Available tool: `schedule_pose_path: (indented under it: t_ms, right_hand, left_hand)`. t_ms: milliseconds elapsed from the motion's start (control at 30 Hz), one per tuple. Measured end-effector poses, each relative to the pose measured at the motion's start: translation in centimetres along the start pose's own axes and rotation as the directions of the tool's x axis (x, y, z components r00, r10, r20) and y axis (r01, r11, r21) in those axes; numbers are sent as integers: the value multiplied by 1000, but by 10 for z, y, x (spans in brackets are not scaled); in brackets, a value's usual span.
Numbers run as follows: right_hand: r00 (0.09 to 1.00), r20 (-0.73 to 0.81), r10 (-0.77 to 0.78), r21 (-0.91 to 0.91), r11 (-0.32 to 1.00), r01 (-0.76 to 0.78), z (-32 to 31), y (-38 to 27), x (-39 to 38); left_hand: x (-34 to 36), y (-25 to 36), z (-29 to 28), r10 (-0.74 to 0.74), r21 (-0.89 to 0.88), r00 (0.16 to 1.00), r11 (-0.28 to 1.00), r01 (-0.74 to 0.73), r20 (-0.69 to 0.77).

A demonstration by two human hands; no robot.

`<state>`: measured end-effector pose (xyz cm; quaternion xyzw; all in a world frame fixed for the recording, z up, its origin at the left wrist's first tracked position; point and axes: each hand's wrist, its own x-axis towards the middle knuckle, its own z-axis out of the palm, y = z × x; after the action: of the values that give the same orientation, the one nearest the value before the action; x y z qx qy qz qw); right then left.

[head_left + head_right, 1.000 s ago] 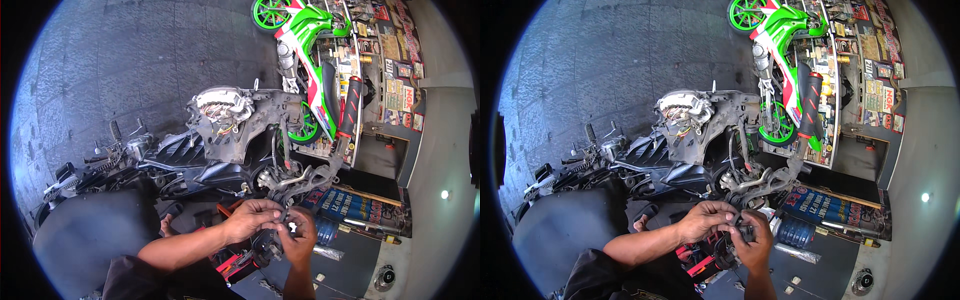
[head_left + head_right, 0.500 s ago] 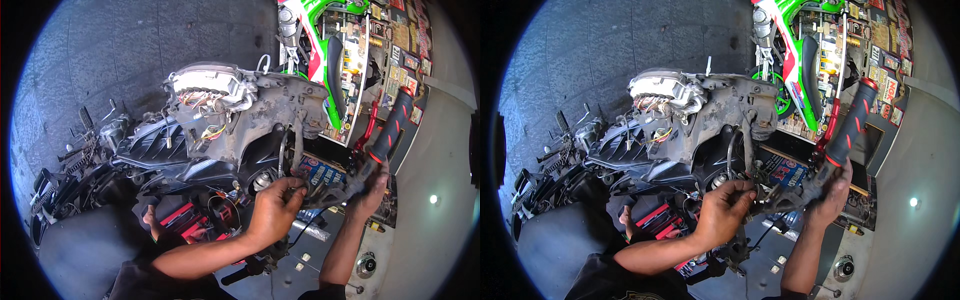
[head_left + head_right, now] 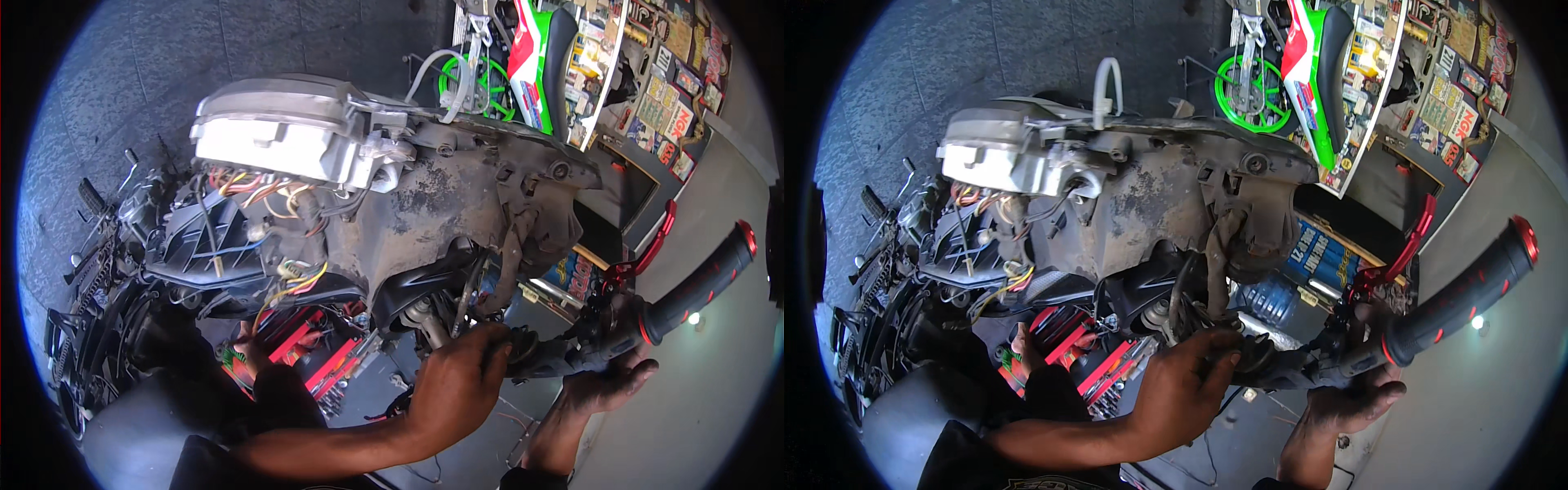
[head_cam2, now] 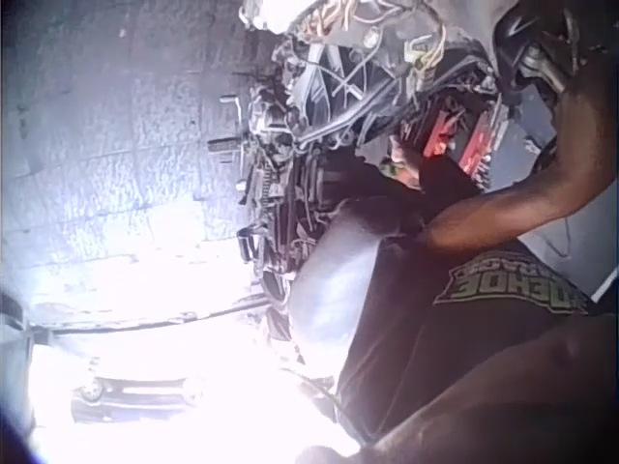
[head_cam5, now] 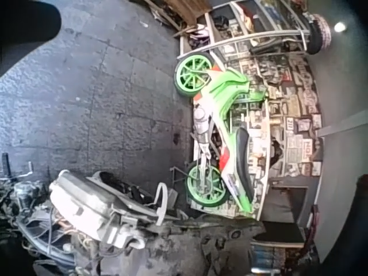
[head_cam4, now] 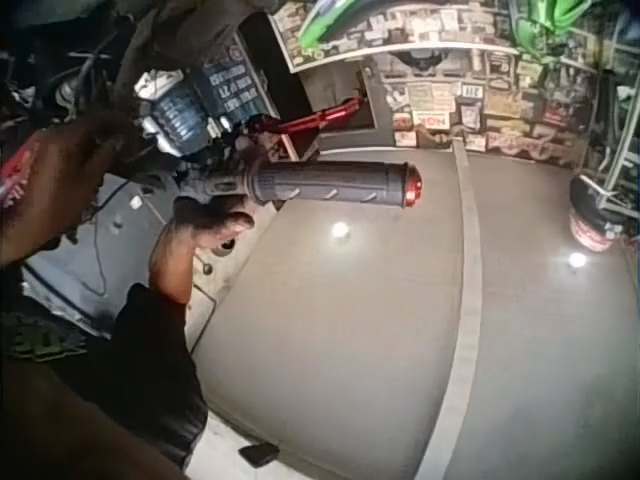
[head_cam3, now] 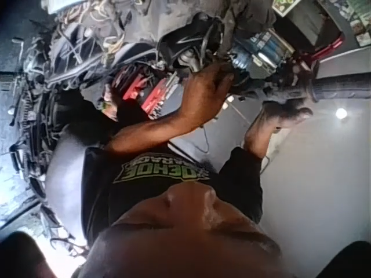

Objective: Adjusting wiring and front assembly components of a motorcycle.

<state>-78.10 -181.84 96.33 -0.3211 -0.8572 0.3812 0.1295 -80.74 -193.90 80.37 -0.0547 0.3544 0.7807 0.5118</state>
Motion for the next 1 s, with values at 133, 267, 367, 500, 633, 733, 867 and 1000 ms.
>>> schedule_pose_path:
  t_ms: [133, 267, 367, 500, 633, 733, 867, 1000]
  right_hand:
    - [995, -96, 14, -79, 997, -21, 17, -1, 3]
    - [997, -66, 41, -205, 977, -54, 14, -7, 4]
    - [1000, -9, -16, -132, 991, 15, 18, -5, 0]
    - [984, -178, 1, -336, 940, -61, 18, -17, 1]
    - [985, -171, -18, -414, 909, -55, 23, -8, 3]
    - [984, -176, 3, -320, 946, -60, 20, -5, 0]
    - [996, -88, 1, -285, 958, -26, 21, -2, 3]
    - [998, -30, 53, -173, 983, -58, 10, 0, 3]
  left_hand:
    - [7, 4, 1, -155, 13, 984, 988, 154, 89]
    - [5, 6, 1, -218, 54, 972, 975, 214, 91]
    - [10, 13, 0, -289, 115, 948, 954, 275, 133]
    - [11, 12, 6, -254, 78, 952, 967, 244, 171]
    - [13, 6, 2, -186, 63, 973, 982, 178, 139]
    - [15, 10, -1, -238, 39, 955, 971, 235, 179]
    - [15, 9, 1, -165, -31, 976, 985, 171, 140]
    - [17, 19, 5, -250, -29, 956, 966, 257, 156]
